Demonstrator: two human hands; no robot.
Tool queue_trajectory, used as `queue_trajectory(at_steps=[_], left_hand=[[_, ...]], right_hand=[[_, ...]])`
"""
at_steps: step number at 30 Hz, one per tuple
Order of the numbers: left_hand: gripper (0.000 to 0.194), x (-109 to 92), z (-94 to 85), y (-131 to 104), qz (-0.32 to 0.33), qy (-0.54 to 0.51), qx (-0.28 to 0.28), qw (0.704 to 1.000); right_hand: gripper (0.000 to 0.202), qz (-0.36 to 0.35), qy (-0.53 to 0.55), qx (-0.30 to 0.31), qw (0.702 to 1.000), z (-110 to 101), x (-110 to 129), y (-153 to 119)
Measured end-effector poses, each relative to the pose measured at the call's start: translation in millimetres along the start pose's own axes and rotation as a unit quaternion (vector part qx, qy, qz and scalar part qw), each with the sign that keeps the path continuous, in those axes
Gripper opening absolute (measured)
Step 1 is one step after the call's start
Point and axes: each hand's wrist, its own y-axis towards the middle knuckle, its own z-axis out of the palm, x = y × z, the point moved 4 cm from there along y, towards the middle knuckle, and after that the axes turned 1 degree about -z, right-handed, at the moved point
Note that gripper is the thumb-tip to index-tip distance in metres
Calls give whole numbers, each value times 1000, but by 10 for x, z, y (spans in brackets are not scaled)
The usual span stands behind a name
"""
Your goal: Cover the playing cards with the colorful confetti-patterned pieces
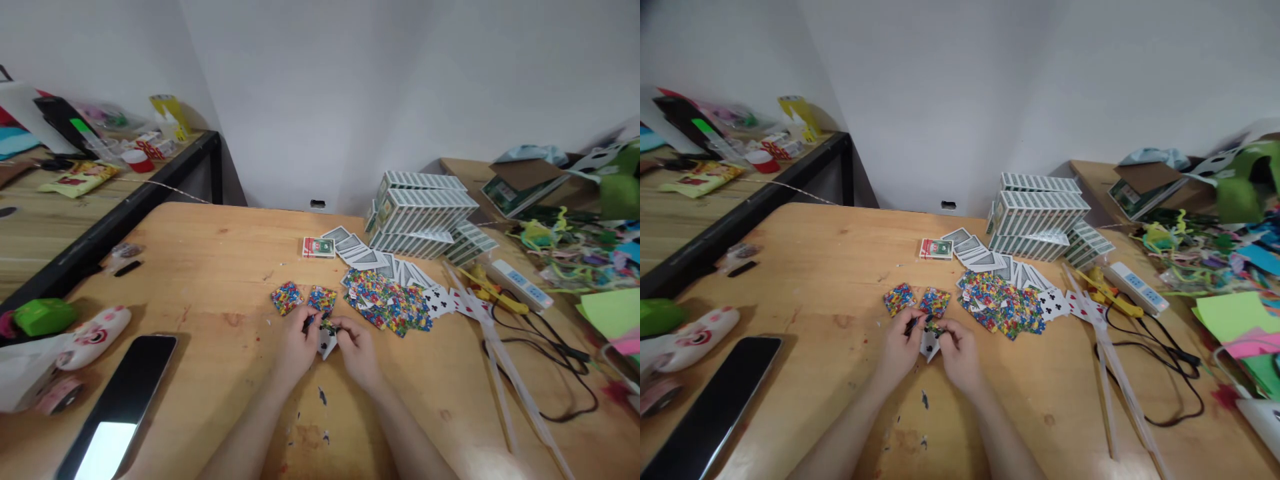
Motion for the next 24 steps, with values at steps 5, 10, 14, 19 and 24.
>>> queue_trajectory(at_steps=[5, 10, 14, 19, 24], left_hand=[[15, 59, -19, 34, -13, -12, -9, 1000], [13, -14, -11, 57, 4, -42, 39, 998], [14, -46, -11, 56, 13, -82, 57, 995], [20, -26, -20, 37, -10, -116, 71, 991], [27, -75, 5, 15, -46, -148, 124, 980]], right_hand=[[22, -20, 16, -25, 999, 9, -4, -12], [17, -40, -45, -73, 995, -16, -24, 25], [19, -74, -118, -110, 984, -97, -24, 20], [19, -101, -168, -123, 973, -164, -18, 13], [18, -64, -111, -130, 983, -188, -43, 29]])
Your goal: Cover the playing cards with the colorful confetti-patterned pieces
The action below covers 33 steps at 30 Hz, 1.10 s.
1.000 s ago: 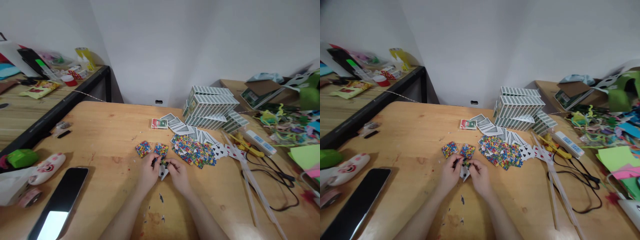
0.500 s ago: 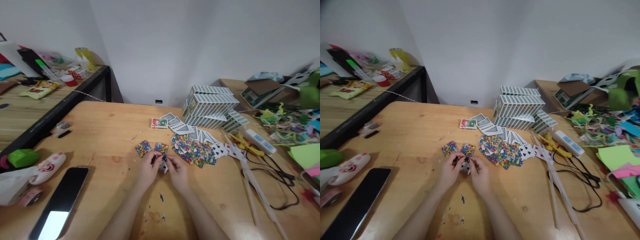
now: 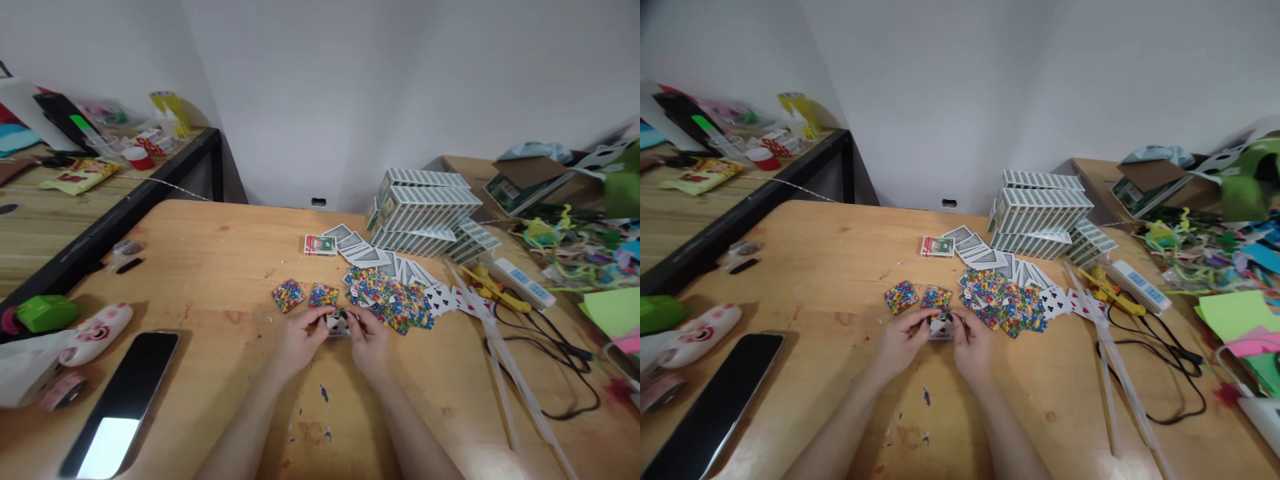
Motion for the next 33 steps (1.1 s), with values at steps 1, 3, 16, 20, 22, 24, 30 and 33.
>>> queue_trajectory(at_steps=[1, 3, 16, 20, 22, 24, 30, 33], left_hand=[[28, -3, 12, 5, -8, -20, 4, 1000], [30, 10, 37, 24, -25, -66, 1, 997], [17, 140, 35, 64, -28, -81, -83, 993], [17, 108, 5, 46, -2, -22, -108, 994], [19, 103, -7, 47, -1, -9, -117, 993], [21, 99, -14, 51, 0, -10, -123, 992], [22, 80, 20, 55, 24, -16, -99, 995], [22, 65, 35, 49, 35, -8, -100, 994]], right_hand=[[17, 15, 15, -8, 1000, -1, -8, 3], [18, 43, 39, -29, 998, -1, -23, 11], [23, -36, -57, -20, 998, 13, 7, 28], [24, -35, -76, -20, 996, 6, 35, 29], [23, -6, -57, -18, 998, 18, 14, 32], [24, 43, -19, -8, 999, 39, -30, 30], [25, 99, 108, 55, 988, 114, -14, 31], [21, 106, 139, 60, 983, 122, 13, 42]])
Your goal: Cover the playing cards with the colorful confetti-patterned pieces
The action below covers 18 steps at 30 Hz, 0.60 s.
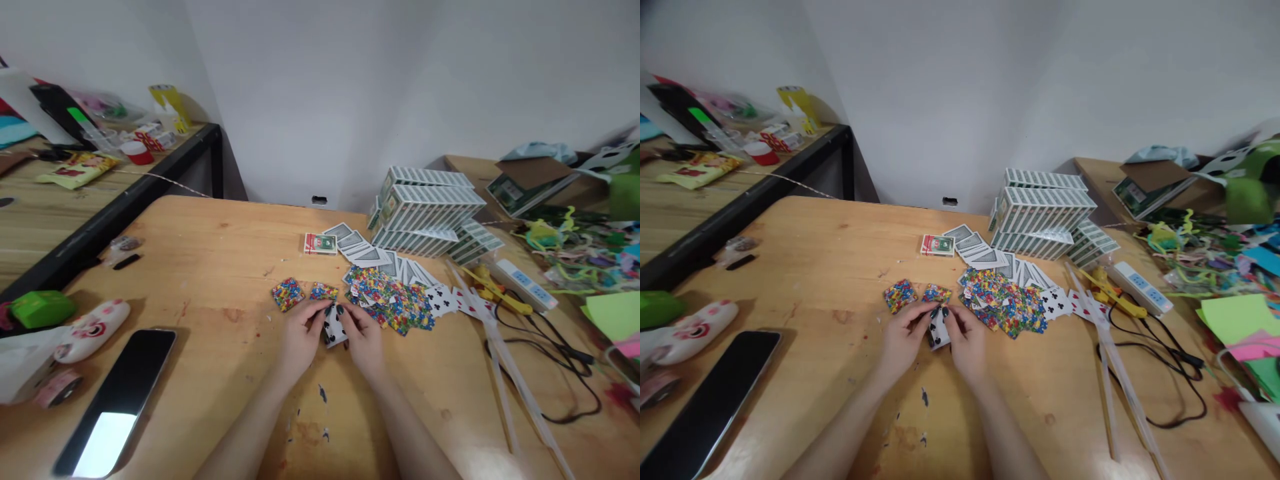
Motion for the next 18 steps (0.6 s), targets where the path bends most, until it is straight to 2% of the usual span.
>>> queue_trajectory(at_steps=[4, 7, 10, 13, 17, 18], left_hand=[[28, 38, 27, -9, -54, -45, -14, 997], [19, 85, 82, -20, -86, -47, 12, 995], [12, 121, 80, -18, -85, -44, 13, 995], [9, 117, -18, 1, -62, -7, -29, 998], [7, -38, -126, 10, 40, 110, -45, 992], [8, -89, -134, 4, 66, 123, -44, 989]], right_hand=[[19, 26, 50, -28, 998, -31, -44, 20], [20, 35, 88, -60, 994, -72, -103, 36], [16, 20, 90, -40, 995, -57, -144, 45], [13, -22, 35, -26, 999, -30, -120, 30], [47, -138, -43, -24, 989, -21, 69, -29], [46, -170, -72, -11, 983, -13, 125, -46]])
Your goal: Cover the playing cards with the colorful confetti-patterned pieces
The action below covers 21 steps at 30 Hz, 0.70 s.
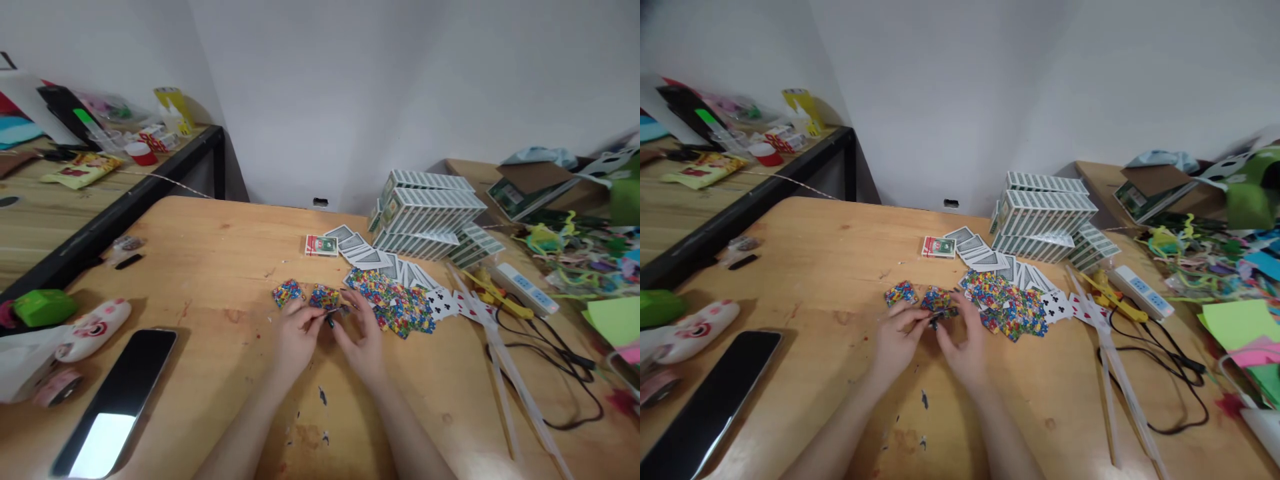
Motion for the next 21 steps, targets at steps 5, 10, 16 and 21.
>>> queue_trajectory(at_steps=[5, 10, 16, 21], left_hand=[[10, -140, -30, -3, 35, -43, -17, 998], [6, -48, 9, -14, -51, -119, -34, 991], [14, -71, 13, -47, -17, -83, -23, 996], [12, -161, -26, -40, 44, -11, -19, 999]], right_hand=[[16, -47, -68, 8, 997, -36, 81, -3], [13, 25, -30, -34, 999, -43, -42, -37], [11, 97, 7, -12, 995, 12, -128, -72], [9, 147, 91, 37, 984, 78, -104, -80]])
